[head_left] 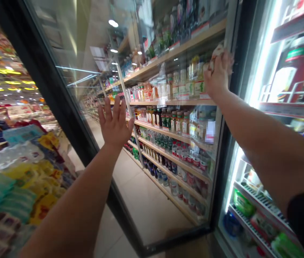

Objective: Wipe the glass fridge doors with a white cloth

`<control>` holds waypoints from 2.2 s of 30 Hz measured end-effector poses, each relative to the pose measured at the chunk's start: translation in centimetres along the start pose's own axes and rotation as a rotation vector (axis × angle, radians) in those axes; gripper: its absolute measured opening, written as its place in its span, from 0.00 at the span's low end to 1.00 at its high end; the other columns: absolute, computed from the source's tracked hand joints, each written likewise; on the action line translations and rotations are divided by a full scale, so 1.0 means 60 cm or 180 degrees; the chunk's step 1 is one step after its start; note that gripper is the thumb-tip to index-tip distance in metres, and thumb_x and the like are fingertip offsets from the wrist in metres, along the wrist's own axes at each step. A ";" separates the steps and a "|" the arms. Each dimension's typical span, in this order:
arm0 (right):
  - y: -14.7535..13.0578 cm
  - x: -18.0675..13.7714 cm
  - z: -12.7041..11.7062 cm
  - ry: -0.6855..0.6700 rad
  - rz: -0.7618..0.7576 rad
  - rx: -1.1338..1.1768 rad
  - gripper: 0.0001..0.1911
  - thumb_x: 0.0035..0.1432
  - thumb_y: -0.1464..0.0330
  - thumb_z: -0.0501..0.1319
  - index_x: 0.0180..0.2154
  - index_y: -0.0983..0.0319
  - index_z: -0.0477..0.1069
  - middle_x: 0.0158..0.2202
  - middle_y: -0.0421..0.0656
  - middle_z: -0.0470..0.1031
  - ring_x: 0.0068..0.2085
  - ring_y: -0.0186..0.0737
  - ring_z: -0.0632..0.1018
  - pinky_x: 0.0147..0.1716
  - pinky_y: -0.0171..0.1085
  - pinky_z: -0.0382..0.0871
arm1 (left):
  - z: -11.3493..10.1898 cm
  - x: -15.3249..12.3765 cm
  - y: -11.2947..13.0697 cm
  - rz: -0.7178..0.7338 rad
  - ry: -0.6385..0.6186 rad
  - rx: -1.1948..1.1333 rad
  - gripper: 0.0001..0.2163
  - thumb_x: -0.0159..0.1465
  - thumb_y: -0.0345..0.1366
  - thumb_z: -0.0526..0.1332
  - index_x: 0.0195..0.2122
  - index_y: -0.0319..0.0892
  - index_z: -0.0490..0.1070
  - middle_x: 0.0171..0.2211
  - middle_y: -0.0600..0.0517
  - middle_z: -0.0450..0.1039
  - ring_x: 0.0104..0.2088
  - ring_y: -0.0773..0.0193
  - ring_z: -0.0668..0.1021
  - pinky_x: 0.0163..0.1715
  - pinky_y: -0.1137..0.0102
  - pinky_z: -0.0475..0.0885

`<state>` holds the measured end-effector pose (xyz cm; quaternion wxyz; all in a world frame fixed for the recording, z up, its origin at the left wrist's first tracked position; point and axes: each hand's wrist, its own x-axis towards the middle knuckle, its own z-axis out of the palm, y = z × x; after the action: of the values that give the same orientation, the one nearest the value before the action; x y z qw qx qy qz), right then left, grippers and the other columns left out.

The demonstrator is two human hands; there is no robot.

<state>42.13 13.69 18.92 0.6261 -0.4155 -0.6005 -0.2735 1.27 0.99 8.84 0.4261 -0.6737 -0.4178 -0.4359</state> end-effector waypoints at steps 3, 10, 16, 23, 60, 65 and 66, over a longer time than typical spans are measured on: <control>-0.039 -0.039 -0.006 -0.0081 -0.0030 -0.0196 0.33 0.69 0.56 0.48 0.66 0.71 0.55 0.73 0.58 0.45 0.74 0.51 0.46 0.69 0.62 0.41 | -0.004 0.001 0.005 -0.0083 -0.0070 0.0052 0.34 0.68 0.52 0.51 0.72 0.47 0.45 0.73 0.48 0.44 0.73 0.50 0.41 0.71 0.46 0.33; -0.110 -0.036 0.004 -0.0115 0.0025 -0.0138 0.37 0.69 0.52 0.47 0.67 0.72 0.54 0.73 0.60 0.45 0.73 0.59 0.46 0.68 0.64 0.41 | -0.012 0.004 0.015 -0.0281 -0.0213 -0.0034 0.34 0.69 0.55 0.49 0.72 0.45 0.48 0.73 0.47 0.45 0.73 0.51 0.40 0.71 0.49 0.31; -0.171 -0.115 0.023 -0.0526 -0.1086 0.0042 0.30 0.71 0.57 0.42 0.69 0.62 0.51 0.74 0.47 0.48 0.74 0.50 0.44 0.70 0.63 0.41 | -0.012 0.003 0.015 -0.0238 -0.0175 -0.0018 0.33 0.69 0.54 0.50 0.72 0.44 0.49 0.73 0.46 0.45 0.73 0.51 0.41 0.71 0.49 0.32; -0.198 -0.095 0.023 -0.0742 -0.1261 -0.0083 0.31 0.71 0.59 0.44 0.71 0.60 0.48 0.75 0.46 0.45 0.74 0.54 0.42 0.71 0.60 0.43 | -0.006 0.001 0.009 -0.0178 -0.0149 0.0001 0.33 0.70 0.54 0.49 0.72 0.44 0.49 0.73 0.47 0.45 0.73 0.52 0.40 0.71 0.49 0.32; -0.233 -0.290 0.039 -0.1055 -0.1541 0.0321 0.30 0.69 0.66 0.51 0.70 0.50 0.52 0.73 0.39 0.53 0.74 0.49 0.48 0.71 0.59 0.48 | -0.003 -0.112 0.006 -0.0614 -0.0157 0.0165 0.32 0.71 0.50 0.48 0.72 0.40 0.48 0.72 0.40 0.44 0.73 0.49 0.43 0.71 0.47 0.39; -0.243 -0.290 0.030 -0.1163 -0.1600 0.0288 0.30 0.69 0.64 0.51 0.70 0.52 0.52 0.73 0.40 0.53 0.74 0.50 0.49 0.71 0.59 0.48 | 0.006 -0.173 -0.001 -0.0724 -0.0169 0.0207 0.31 0.71 0.48 0.47 0.72 0.40 0.46 0.71 0.39 0.45 0.73 0.48 0.42 0.70 0.44 0.39; -0.254 -0.285 0.031 -0.1165 -0.1603 0.0287 0.29 0.70 0.63 0.50 0.70 0.52 0.52 0.73 0.40 0.53 0.74 0.50 0.49 0.71 0.59 0.47 | 0.007 -0.175 -0.001 -0.0714 -0.0168 0.0217 0.31 0.71 0.48 0.48 0.72 0.40 0.46 0.71 0.38 0.45 0.73 0.49 0.42 0.70 0.44 0.38</control>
<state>26.15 4.88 4.98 0.4380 -0.2678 -0.7988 -0.3137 -1.56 -0.61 -1.13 0.3862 -0.6191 -0.5162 -0.4485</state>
